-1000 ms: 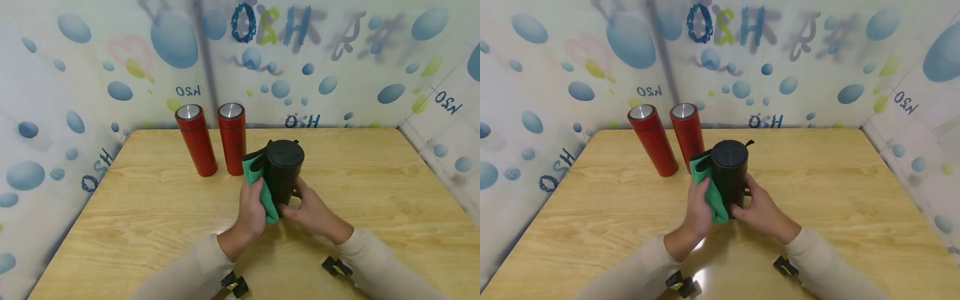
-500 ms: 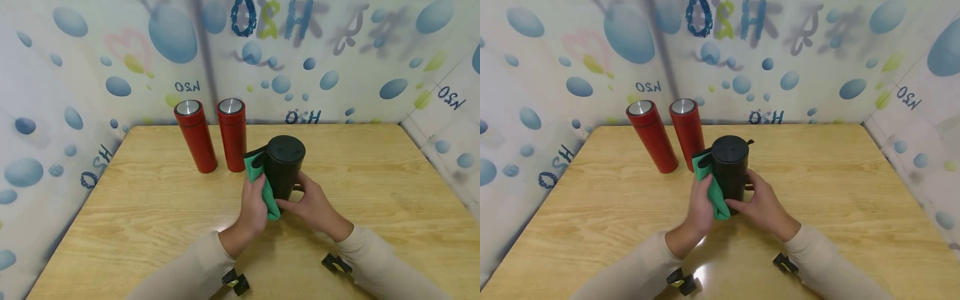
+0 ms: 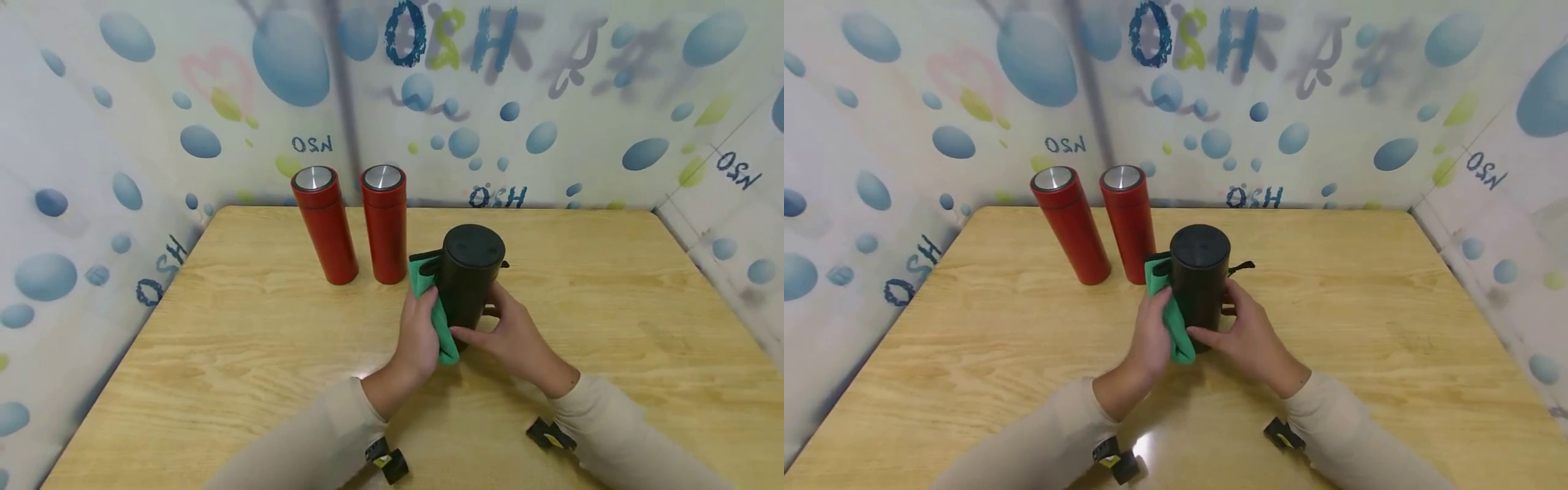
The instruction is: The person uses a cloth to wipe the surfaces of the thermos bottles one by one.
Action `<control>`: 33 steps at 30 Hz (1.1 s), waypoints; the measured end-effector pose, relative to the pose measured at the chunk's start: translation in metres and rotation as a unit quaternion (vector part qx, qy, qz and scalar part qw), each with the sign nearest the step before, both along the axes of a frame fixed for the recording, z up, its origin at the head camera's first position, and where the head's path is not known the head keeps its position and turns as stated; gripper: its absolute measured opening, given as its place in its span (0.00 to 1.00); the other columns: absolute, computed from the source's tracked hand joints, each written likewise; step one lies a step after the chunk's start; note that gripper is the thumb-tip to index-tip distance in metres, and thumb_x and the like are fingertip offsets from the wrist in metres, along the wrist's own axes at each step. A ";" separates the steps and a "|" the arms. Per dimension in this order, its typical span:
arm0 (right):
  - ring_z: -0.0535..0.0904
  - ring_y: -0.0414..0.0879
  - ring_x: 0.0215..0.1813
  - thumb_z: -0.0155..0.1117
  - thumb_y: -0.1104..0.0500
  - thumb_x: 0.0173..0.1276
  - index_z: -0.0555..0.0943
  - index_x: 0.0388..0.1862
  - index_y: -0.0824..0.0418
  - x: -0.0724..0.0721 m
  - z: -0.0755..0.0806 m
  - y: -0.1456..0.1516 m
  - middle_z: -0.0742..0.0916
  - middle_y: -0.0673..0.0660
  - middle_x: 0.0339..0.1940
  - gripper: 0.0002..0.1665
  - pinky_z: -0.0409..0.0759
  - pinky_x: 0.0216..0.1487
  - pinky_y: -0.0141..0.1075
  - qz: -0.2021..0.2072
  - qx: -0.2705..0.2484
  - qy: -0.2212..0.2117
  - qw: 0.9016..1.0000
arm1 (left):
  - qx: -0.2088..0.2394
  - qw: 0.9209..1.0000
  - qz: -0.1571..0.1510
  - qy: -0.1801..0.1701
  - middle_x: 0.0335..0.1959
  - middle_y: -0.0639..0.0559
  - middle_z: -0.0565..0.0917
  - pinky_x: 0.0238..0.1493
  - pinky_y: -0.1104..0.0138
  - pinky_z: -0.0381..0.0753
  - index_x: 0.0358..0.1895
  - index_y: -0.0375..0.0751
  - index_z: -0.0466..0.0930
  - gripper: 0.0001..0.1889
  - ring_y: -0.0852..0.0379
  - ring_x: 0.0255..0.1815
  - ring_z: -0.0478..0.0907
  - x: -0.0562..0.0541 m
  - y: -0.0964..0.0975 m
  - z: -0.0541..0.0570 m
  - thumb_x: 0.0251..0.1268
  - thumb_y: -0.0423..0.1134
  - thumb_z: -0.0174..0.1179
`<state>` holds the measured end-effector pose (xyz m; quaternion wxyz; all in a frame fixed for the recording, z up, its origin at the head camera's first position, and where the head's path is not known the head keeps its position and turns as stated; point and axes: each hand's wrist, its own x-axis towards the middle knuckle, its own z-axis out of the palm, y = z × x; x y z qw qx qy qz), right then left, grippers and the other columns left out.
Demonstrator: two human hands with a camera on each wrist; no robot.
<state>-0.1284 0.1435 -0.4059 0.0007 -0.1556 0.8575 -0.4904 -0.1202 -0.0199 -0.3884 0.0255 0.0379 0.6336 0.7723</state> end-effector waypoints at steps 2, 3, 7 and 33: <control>0.79 0.56 0.60 0.78 0.56 0.58 0.68 0.70 0.61 -0.001 -0.001 0.000 0.81 0.61 0.62 0.43 0.79 0.59 0.57 0.001 0.001 0.005 1.000 | 0.000 1.000 0.006 0.016 0.58 0.44 0.76 0.64 0.60 0.71 0.61 0.38 0.68 0.20 0.54 0.58 0.73 0.000 -0.002 0.004 0.76 0.43 0.34; 0.78 0.56 0.60 0.78 0.56 0.58 0.68 0.70 0.61 -0.002 -0.001 0.000 0.81 0.61 0.63 0.43 0.79 0.58 0.57 0.003 0.001 0.009 1.000 | 0.003 0.999 0.010 0.032 0.57 0.44 0.75 0.64 0.60 0.71 0.60 0.38 0.68 0.20 0.54 0.57 0.73 0.001 -0.003 0.007 0.76 0.43 0.34; 0.78 0.56 0.60 0.79 0.57 0.56 0.67 0.71 0.60 -0.004 -0.001 0.000 0.80 0.60 0.64 0.45 0.79 0.58 0.57 0.005 -0.005 0.016 1.000 | 0.028 0.991 0.035 0.126 0.53 0.40 0.75 0.60 0.59 0.73 0.57 0.33 0.68 0.21 0.53 0.54 0.73 0.006 -0.007 0.019 0.73 0.43 0.33; 0.77 0.57 0.62 0.77 0.55 0.59 0.65 0.72 0.61 -0.003 -0.002 0.000 0.79 0.61 0.65 0.45 0.78 0.60 0.58 0.012 0.002 -0.005 1.000 | -0.014 1.000 0.005 0.023 0.59 0.45 0.74 0.67 0.56 0.69 0.62 0.40 0.67 0.20 0.52 0.61 0.72 0.002 -0.002 0.003 0.76 0.42 0.35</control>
